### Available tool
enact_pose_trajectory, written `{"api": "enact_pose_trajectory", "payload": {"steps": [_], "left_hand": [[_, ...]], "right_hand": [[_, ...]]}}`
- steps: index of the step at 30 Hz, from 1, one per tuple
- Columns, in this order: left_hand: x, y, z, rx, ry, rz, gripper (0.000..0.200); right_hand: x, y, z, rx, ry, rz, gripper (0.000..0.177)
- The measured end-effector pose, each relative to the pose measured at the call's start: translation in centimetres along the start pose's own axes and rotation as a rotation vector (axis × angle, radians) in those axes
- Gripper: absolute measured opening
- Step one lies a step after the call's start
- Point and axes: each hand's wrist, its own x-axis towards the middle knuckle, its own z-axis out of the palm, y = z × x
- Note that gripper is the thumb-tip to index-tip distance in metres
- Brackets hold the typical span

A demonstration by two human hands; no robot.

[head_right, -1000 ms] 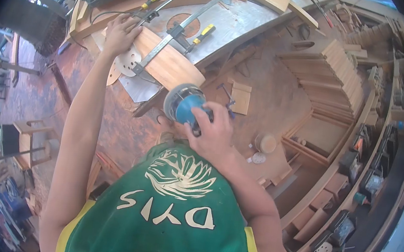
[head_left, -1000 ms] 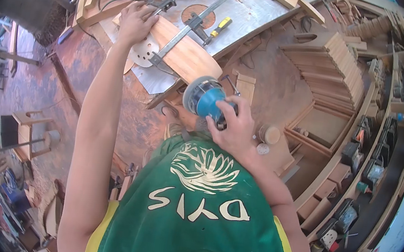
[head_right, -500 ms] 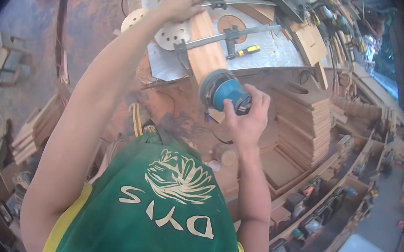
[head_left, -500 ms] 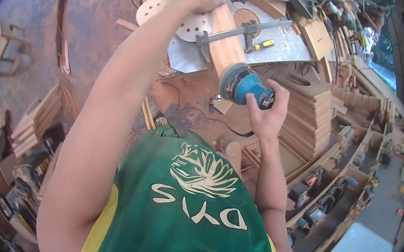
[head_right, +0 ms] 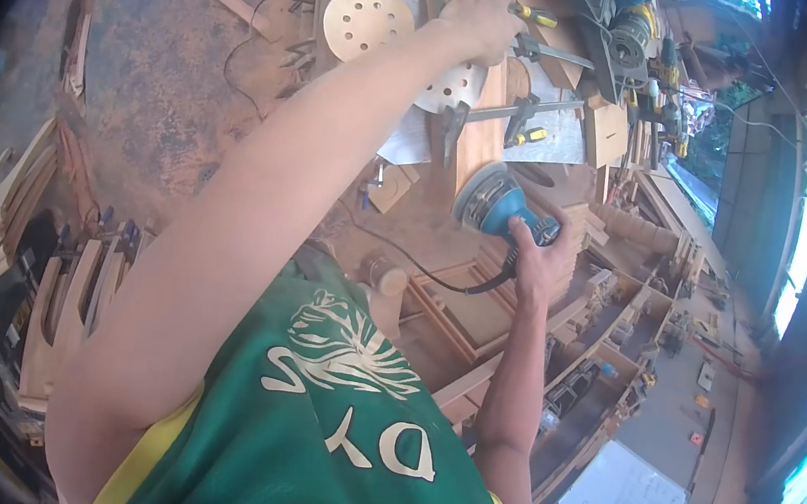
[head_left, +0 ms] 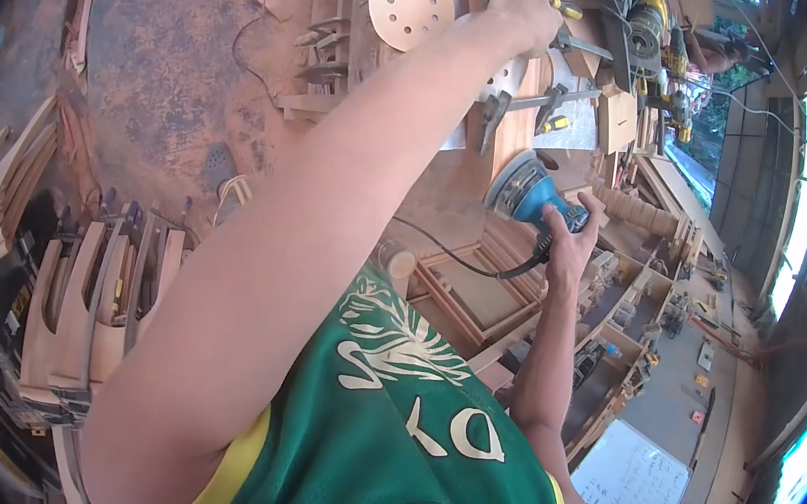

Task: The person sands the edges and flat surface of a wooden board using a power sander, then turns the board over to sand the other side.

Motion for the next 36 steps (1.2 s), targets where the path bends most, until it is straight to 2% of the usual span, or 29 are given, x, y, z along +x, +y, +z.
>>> {"api": "enact_pose_trajectory", "payload": {"steps": [3,6,9,10,13,17,18,21,25,29,34,36], "left_hand": [[0.2,-0.1,0.4,-0.043,0.012,0.011,0.053],[0.5,-0.1,0.6,-0.043,-0.015,0.01,0.055],[0.7,-0.3,1.4,-0.053,0.039,0.026,0.056],[0.8,-0.3,1.5,-0.034,0.023,0.028,0.056],[1.0,-0.1,1.6,-0.058,0.014,0.006,0.057],[1.7,-0.8,2.6,-0.02,0.037,0.05,0.053],[1.8,-0.8,2.5,-0.009,0.044,0.049,0.053],[1.6,-0.7,2.4,0.023,0.034,0.04,0.053],[1.5,-0.7,2.4,0.045,0.043,0.048,0.052],[1.7,-1.1,2.5,0.059,0.071,0.07,0.051],[2.1,-1.6,2.8,0.1,0.1,0.093,0.049],[2.0,-1.7,2.8,0.088,0.088,0.105,0.047]], "right_hand": [[-0.3,1.1,-0.1,-0.071,0.018,-0.058,0.071],[-2.1,0.9,0.6,-0.031,0.049,0.035,0.071],[-3.7,0.6,1.5,-0.083,0.125,-0.043,0.069],[-3.7,1.3,1.3,0.033,0.092,0.088,0.063],[-2.7,3.2,1.5,-0.006,0.168,-0.061,0.061],[-1.7,3.3,1.0,0.065,0.176,0.053,0.058],[-1.5,3.7,1.0,0.041,0.174,0.02,0.058],[-2.8,2.1,1.5,0.052,0.142,-0.059,0.059],[-1.4,1.0,1.3,-0.088,0.223,-0.215,0.063],[-0.8,-0.5,0.8,-0.172,0.194,-0.13,0.057],[-2.2,-1.9,1.4,-0.174,0.184,-0.303,0.05],[-1.1,-2.0,1.0,-0.186,0.162,-0.19,0.049]]}}
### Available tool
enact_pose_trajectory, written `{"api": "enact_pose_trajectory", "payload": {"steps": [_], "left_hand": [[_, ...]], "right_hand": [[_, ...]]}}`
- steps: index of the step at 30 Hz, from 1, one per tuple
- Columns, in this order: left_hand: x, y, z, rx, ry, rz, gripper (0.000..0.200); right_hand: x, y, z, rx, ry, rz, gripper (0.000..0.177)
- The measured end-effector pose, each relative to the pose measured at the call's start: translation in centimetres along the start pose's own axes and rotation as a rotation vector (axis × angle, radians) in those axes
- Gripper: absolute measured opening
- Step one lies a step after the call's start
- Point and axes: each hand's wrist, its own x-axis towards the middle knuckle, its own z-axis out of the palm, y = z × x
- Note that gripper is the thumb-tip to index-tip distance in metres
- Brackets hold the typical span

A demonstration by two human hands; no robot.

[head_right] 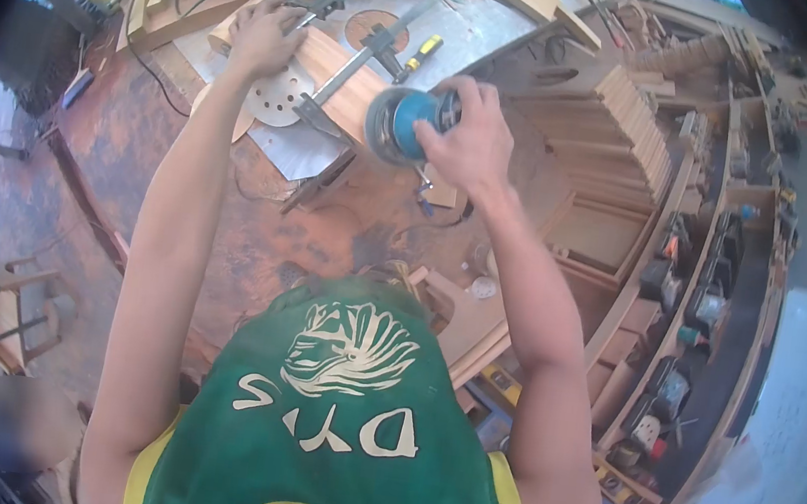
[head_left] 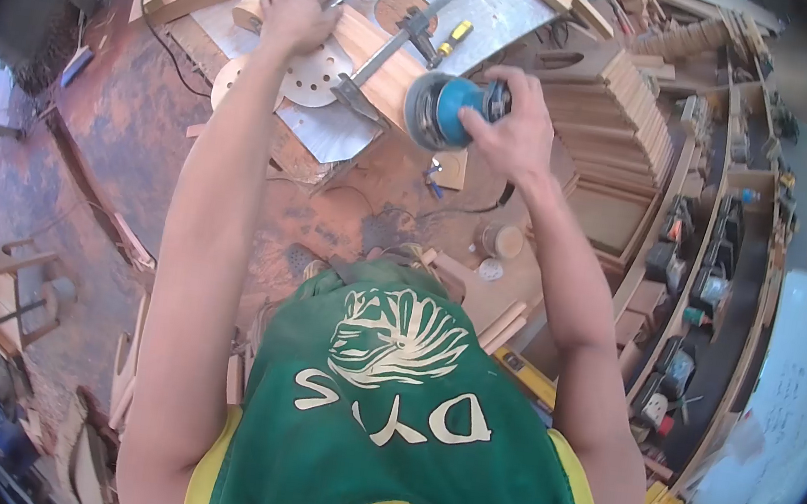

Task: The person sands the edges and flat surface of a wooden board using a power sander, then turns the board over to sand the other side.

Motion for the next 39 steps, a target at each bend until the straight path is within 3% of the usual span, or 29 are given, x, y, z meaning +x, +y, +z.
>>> {"api": "enact_pose_trajectory", "payload": {"steps": [2,5,6,13,19,22,28,35,39], "left_hand": [[0.0,0.2,-0.3,0.001,-0.012,-0.012,0.047],[0.2,-0.2,0.0,0.007,0.005,0.006,0.047],[0.3,-0.7,0.3,0.015,0.013,0.024,0.047],[0.9,-2.7,0.0,0.084,-0.003,0.152,0.055],[0.5,0.2,-1.9,0.206,-0.112,-0.01,0.072],[0.8,-0.6,-2.1,0.258,-0.134,0.051,0.075],[0.7,1.6,-2.9,0.346,-0.245,-0.028,0.072],[0.6,1.5,-2.9,0.349,-0.261,-0.035,0.068],[0.6,1.7,-2.9,0.371,-0.266,-0.037,0.069]], "right_hand": [[0.8,0.3,-0.5,-0.037,-0.043,0.065,0.05],[-0.8,0.2,-0.6,-0.057,-0.057,-0.048,0.051],[-1.7,0.3,0.0,0.018,0.026,-0.122,0.047],[-4.5,-2.0,-0.1,0.06,-0.01,-0.249,0.044],[-2.0,2.2,-0.4,0.229,-0.04,-0.31,0.038],[-1.4,4.0,-0.3,0.322,-0.069,-0.372,0.041],[-1.4,5.1,0.3,0.472,-0.196,-0.514,0.041],[-0.9,6.7,0.5,0.449,-0.171,-0.591,0.049],[-1.3,6.3,0.9,0.48,-0.142,-0.563,0.045]]}}
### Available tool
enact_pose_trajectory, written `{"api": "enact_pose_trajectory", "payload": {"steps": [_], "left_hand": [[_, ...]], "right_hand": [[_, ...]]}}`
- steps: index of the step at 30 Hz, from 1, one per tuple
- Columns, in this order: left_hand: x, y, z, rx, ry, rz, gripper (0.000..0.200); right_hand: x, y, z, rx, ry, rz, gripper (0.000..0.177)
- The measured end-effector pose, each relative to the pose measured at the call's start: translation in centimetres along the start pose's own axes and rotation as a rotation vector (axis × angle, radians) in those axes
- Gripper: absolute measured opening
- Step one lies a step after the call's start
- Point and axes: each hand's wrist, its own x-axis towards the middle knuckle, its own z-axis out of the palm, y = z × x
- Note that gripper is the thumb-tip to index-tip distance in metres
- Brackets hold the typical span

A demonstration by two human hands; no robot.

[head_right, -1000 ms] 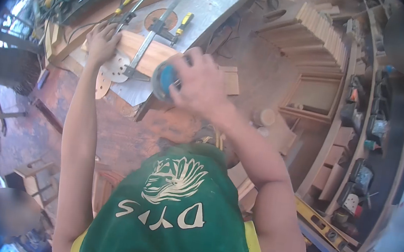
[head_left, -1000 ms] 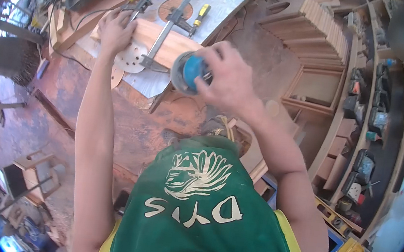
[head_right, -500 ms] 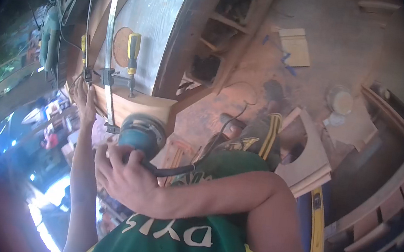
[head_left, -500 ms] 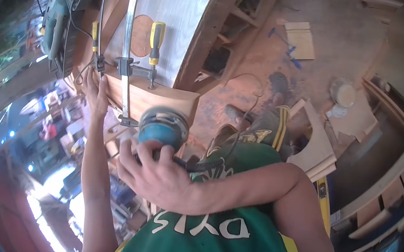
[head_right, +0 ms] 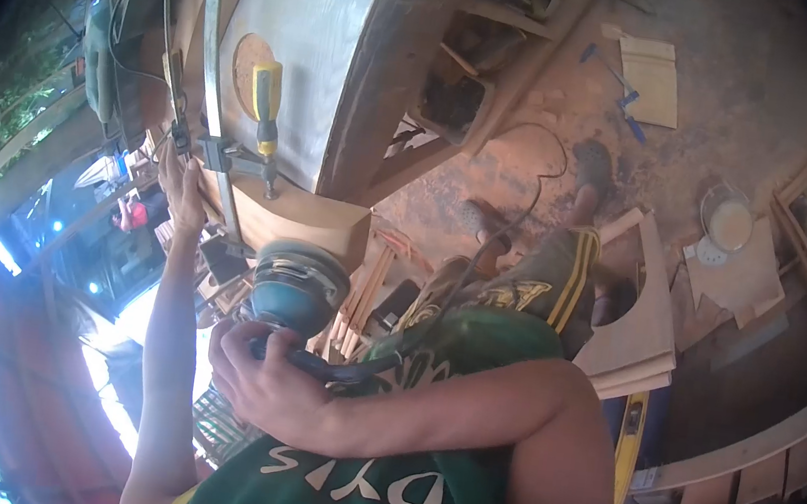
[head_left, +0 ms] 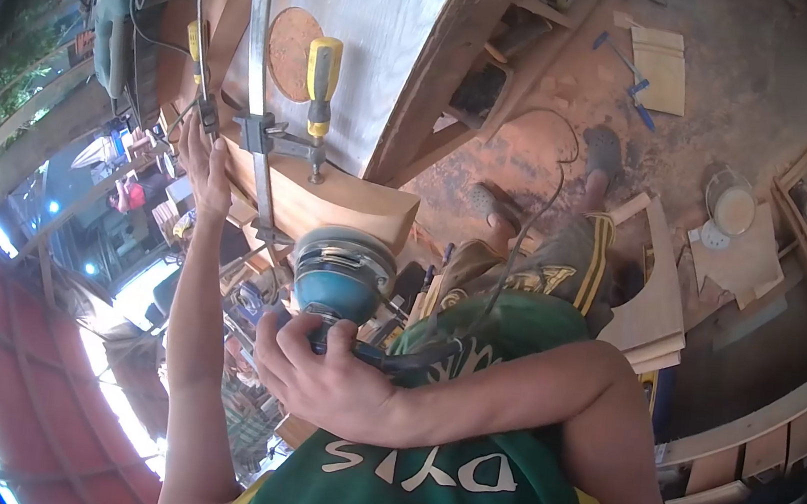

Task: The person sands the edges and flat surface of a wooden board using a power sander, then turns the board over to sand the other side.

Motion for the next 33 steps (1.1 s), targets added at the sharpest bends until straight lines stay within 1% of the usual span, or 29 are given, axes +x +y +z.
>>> {"api": "enact_pose_trajectory", "payload": {"steps": [2,5,7,8,9,10,12,13,15,17,19,22,25,28,30,33], "left_hand": [[0.1,-0.3,0.0,-0.017,0.008,0.012,0.068],[0.0,-1.3,0.6,-0.002,0.023,0.055,0.066],[0.1,-1.7,0.8,-0.016,0.037,0.074,0.063],[0.1,-1.6,1.0,-0.018,0.053,0.049,0.063],[0.0,-1.2,1.3,-0.022,0.072,0.022,0.063],[-0.1,-1.0,1.5,-0.03,0.09,-0.009,0.063],[0.2,-1.4,2.2,-0.022,0.138,0.002,0.065],[0.3,-1.2,2.3,-0.015,0.151,-0.004,0.066],[0.2,-0.4,2.1,-0.028,0.168,-0.022,0.069],[-0.1,0.3,1.8,-0.065,0.179,-0.049,0.071],[0.1,-0.4,2.7,-0.127,0.238,-0.028,0.073],[0.4,-0.6,3.7,-0.165,0.295,-0.031,0.074],[0.4,0.0,3.8,-0.212,0.322,-0.053,0.073],[0.7,-0.3,4.2,-0.288,0.355,-0.068,0.071],[1.1,-0.6,4.9,-0.352,0.382,-0.063,0.069],[1.7,-1.1,5.5,-0.499,0.549,-0.086,0.06]], "right_hand": [[-0.2,-0.2,0.3,-0.012,0.026,0.006,0.043],[-0.5,-0.8,0.8,0.034,0.11,0.084,0.038],[-0.4,-0.9,0.8,-0.001,0.105,0.114,0.036],[-0.3,-0.9,0.6,-0.024,0.103,0.123,0.036],[-0.2,-0.8,0.0,0.016,0.097,0.141,0.033],[0.0,-1.0,-0.3,-0.005,0.094,0.186,0.035],[0.5,-1.4,-0.5,-0.053,0.083,0.266,0.039],[0.6,-1.4,-0.4,-0.071,0.09,0.282,0.045],[0.9,-1.2,-0.5,-0.113,0.103,0.312,0.059],[2.0,-2.2,-1.8,-0.152,0.017,0.384,0.08],[2.3,-2.9,-1.6,-0.213,0.0,0.407,0.084],[2.1,-2.9,-1.0,-0.266,-0.007,0.433,0.076],[2.2,-3.1,-0.6,-0.297,0.046,0.547,0.074],[2.4,-2.4,-0.9,-0.378,0.062,0.554,0.072],[2.3,-2.0,-1.2,-0.389,0.027,0.527,0.07],[2.6,-2.6,-1.1,-0.367,0.002,0.542,0.07]]}}
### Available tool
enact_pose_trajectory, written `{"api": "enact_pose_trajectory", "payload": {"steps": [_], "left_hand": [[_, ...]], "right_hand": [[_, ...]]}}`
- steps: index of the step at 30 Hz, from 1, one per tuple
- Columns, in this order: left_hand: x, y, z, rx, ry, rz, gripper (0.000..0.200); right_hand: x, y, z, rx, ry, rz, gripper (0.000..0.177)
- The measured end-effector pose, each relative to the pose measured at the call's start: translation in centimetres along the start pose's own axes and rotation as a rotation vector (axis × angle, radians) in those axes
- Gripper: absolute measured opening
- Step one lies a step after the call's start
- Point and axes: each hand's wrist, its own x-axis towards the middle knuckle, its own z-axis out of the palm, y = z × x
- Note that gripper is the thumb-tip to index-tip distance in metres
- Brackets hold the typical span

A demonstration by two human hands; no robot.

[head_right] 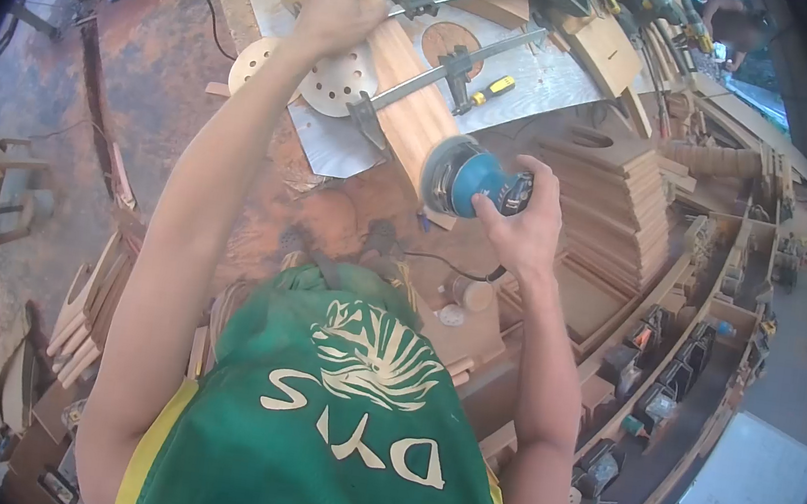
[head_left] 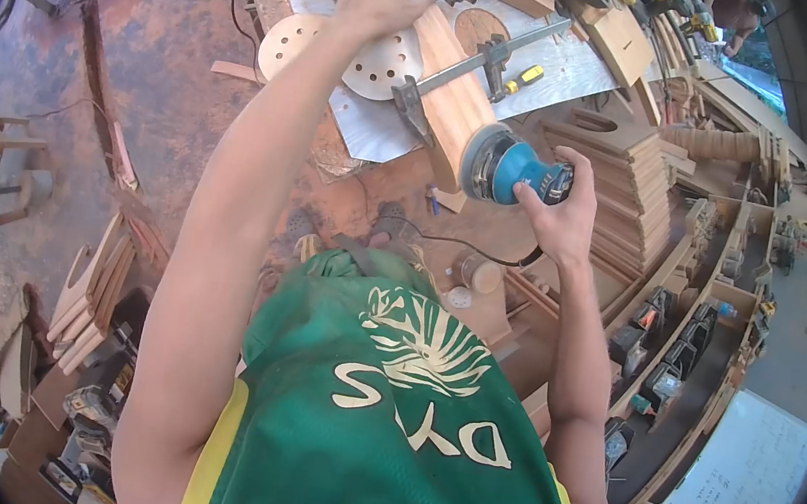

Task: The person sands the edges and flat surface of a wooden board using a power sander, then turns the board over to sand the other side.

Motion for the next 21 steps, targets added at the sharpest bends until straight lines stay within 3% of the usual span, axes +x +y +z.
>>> {"api": "enact_pose_trajectory", "payload": {"steps": [4,6,7,8,9,10,12,15,18,21], "left_hand": [[-2.0,1.0,-1.9,-0.218,0.449,0.111,0.043],[-7.1,5.0,-6.5,-0.514,0.498,0.065,0.03],[-11.6,6.0,-8.2,-0.578,0.406,0.023,0.023],[-16.1,8.5,-10.0,-0.775,0.256,-0.139,0.017],[-20.3,8.5,-9.7,-0.875,0.138,-0.014,0.018],[-25.5,9.0,-8.4,-1.0,-0.04,-0.116,0.025],[-30.0,10.7,-6.3,-1.356,-0.513,-0.707,0.046],[-31.7,10.4,2.8,-1.476,-0.351,-0.65,0.065],[-27.8,9.8,4.6,-1.865,-0.45,-0.886,0.065],[-26.4,12.6,2.6,-1.903,-0.386,-1.071,0.068]], "right_hand": [[-0.2,-1.0,0.2,0.014,-0.002,0.06,0.071],[0.0,-0.6,0.2,-0.005,0.014,0.014,0.071],[-0.1,-0.4,0.1,-0.014,0.021,-0.003,0.07],[-0.1,-0.3,0.0,-0.013,0.011,0.008,0.07],[-0.1,-0.3,-0.1,-0.011,0.001,0.023,0.071],[-0.1,-0.2,-0.2,-0.01,-0.009,0.033,0.071],[-0.1,0.2,-0.1,-0.008,0.003,0.021,0.071],[-0.1,0.3,0.0,0.005,-0.015,-0.011,0.071],[-0.1,0.1,-0.3,-0.012,-0.023,-0.037,0.071],[0.4,0.1,-0.2,-0.026,-0.015,-0.055,0.07]]}}
